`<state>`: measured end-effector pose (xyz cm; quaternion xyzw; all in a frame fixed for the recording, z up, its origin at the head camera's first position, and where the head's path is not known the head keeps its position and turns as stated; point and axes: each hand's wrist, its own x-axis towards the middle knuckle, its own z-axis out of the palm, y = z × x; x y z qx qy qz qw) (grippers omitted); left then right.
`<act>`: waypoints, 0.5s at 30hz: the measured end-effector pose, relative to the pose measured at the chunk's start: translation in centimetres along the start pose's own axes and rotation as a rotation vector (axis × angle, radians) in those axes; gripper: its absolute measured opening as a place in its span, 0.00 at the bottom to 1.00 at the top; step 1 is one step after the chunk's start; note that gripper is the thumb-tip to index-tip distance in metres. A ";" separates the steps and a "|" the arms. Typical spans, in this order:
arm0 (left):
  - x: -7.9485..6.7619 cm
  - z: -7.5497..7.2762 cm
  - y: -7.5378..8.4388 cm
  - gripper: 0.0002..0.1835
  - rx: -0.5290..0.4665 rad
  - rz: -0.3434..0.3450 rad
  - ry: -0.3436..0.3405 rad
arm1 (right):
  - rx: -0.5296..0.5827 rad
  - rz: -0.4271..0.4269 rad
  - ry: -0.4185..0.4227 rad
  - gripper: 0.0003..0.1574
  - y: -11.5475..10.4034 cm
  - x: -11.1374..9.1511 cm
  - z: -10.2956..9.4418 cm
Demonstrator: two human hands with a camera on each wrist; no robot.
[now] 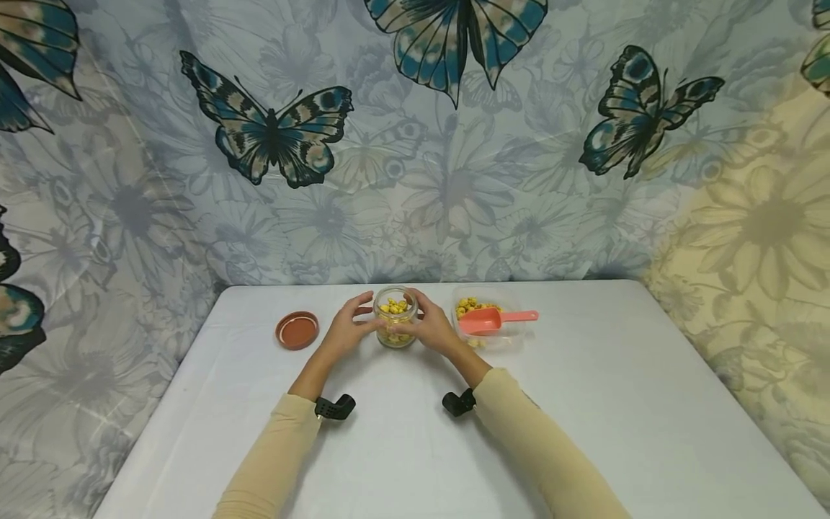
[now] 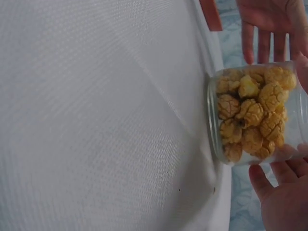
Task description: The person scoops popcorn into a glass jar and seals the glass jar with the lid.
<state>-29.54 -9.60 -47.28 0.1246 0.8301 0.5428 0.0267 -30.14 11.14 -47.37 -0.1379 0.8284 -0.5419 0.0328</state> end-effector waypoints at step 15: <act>-0.8 -3.5 0.4 0.43 0.365 -0.095 0.146 | -0.028 -0.028 0.020 0.52 0.0 0.0 0.0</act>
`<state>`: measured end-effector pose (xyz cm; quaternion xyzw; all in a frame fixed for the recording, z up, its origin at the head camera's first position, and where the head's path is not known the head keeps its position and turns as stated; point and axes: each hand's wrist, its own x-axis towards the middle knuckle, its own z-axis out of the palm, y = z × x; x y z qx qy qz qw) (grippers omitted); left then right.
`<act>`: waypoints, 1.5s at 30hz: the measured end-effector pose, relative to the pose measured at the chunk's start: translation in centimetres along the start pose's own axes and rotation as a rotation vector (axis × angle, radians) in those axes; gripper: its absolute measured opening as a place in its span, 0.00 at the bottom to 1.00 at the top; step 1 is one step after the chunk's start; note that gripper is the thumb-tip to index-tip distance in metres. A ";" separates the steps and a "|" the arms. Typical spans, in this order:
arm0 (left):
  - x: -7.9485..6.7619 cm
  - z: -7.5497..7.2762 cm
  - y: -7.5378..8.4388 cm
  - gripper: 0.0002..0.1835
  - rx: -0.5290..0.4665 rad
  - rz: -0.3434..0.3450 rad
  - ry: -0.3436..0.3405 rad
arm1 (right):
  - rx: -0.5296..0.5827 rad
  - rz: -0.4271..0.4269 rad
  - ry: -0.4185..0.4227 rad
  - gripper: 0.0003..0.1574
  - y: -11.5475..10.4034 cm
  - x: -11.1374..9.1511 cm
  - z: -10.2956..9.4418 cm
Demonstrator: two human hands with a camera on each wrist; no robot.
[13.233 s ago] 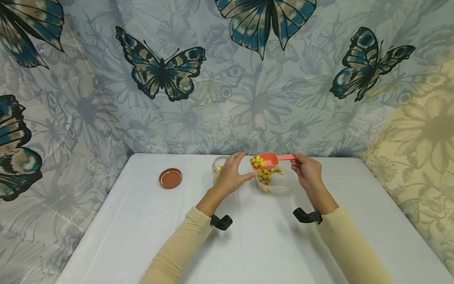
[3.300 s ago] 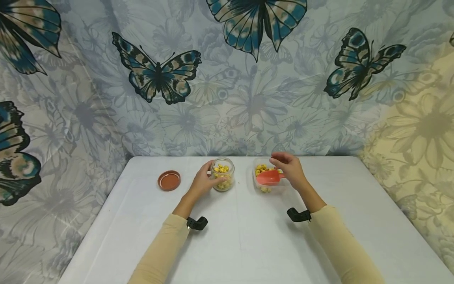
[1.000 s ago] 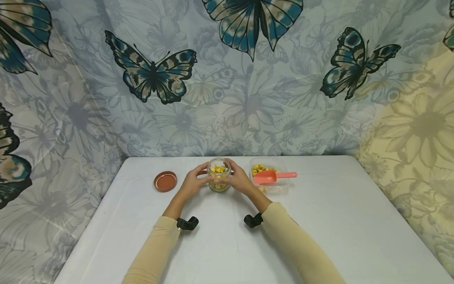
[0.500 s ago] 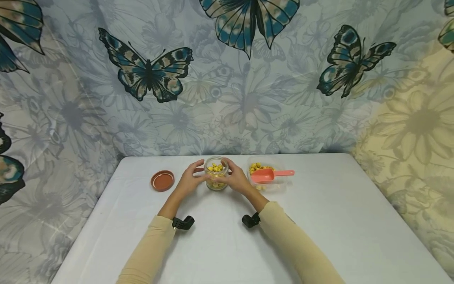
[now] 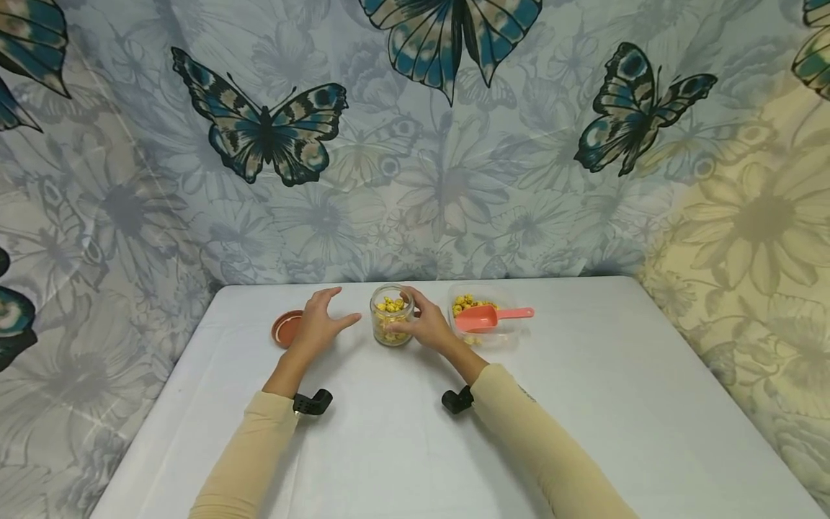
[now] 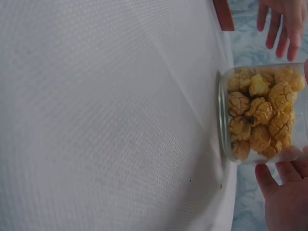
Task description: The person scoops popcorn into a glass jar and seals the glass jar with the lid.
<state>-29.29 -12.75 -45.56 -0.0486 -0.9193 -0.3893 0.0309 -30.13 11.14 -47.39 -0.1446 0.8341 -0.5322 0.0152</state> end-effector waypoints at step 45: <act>-0.8 -5.3 -8.8 0.53 0.334 -0.143 -0.162 | -0.005 0.003 0.026 0.53 0.5 0.2 0.1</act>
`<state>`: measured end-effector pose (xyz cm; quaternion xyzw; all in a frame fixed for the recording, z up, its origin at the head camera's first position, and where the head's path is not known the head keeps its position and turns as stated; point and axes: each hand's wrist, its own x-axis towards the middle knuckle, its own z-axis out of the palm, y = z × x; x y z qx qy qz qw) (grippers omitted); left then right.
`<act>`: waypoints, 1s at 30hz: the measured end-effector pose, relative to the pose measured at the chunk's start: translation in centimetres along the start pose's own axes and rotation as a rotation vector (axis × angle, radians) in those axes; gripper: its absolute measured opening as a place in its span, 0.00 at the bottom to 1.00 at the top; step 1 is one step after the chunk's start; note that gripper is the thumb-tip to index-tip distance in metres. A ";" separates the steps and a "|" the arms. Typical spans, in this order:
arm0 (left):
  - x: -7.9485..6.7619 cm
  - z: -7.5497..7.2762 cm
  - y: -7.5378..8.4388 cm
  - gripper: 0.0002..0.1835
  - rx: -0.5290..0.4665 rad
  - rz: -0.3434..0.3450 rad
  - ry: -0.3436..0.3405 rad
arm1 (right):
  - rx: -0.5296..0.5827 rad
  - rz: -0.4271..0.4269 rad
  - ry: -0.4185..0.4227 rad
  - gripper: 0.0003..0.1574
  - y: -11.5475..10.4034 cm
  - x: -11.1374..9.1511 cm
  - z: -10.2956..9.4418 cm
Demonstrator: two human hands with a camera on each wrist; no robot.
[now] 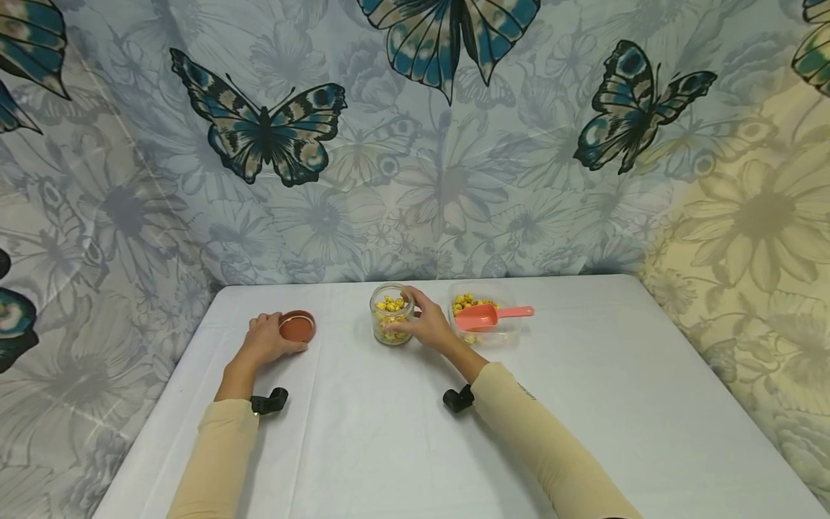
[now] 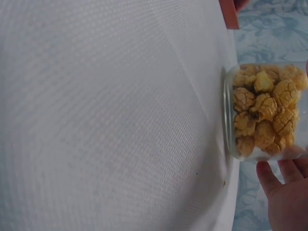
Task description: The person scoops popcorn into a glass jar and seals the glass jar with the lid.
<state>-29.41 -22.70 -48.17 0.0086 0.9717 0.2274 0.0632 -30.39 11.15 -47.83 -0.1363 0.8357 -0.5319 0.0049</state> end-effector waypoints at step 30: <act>-0.2 -0.3 4.2 0.49 -0.204 0.133 0.101 | 0.000 0.028 -0.006 0.56 -0.2 -0.1 0.0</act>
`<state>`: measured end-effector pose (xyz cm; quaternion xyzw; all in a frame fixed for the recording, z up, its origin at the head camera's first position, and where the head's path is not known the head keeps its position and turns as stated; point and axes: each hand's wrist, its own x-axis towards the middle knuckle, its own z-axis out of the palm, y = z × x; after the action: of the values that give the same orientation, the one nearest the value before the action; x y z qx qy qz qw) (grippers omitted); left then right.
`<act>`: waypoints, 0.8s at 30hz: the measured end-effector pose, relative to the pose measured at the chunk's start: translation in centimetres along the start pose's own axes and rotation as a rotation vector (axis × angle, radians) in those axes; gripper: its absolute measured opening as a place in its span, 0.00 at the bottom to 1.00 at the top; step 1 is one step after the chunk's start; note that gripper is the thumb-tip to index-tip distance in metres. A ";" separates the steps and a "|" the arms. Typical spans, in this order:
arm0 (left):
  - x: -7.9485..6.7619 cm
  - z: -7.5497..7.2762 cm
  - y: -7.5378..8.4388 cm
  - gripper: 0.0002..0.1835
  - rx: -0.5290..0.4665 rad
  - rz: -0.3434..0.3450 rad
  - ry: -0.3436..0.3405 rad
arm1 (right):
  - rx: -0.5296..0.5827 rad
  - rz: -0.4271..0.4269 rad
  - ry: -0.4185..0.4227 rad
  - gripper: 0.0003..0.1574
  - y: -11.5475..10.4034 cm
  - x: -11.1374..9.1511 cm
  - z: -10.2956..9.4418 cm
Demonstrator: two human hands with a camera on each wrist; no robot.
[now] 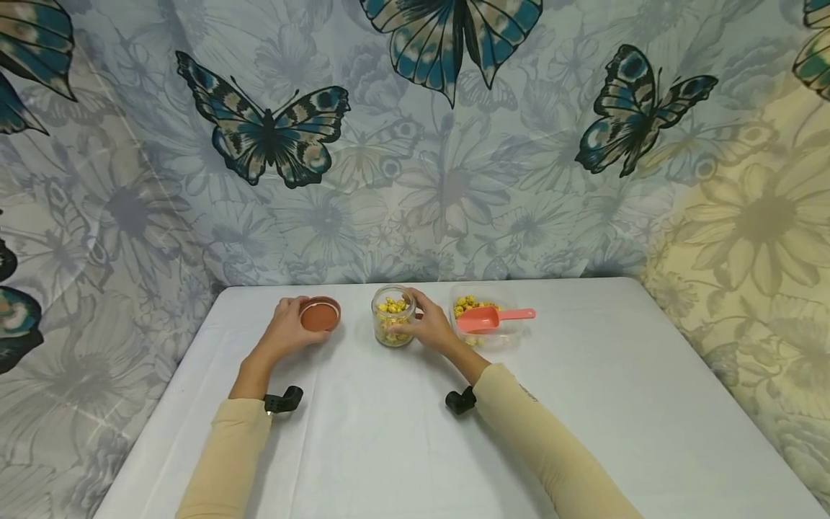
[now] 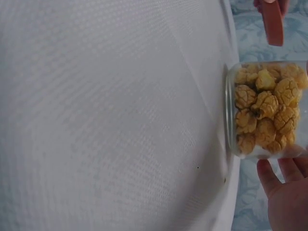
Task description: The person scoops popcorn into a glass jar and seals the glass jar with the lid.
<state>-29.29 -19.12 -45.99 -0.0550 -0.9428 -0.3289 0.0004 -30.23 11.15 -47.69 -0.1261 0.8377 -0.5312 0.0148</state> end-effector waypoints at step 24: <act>-0.3 0.5 4.8 0.46 -0.002 0.117 -0.042 | -0.017 -0.015 0.007 0.54 0.4 0.2 0.0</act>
<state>-28.46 -15.09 -43.39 -0.1167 -0.9374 -0.3282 -0.0001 -30.49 11.23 -48.01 -0.1305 0.8412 -0.5246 0.0067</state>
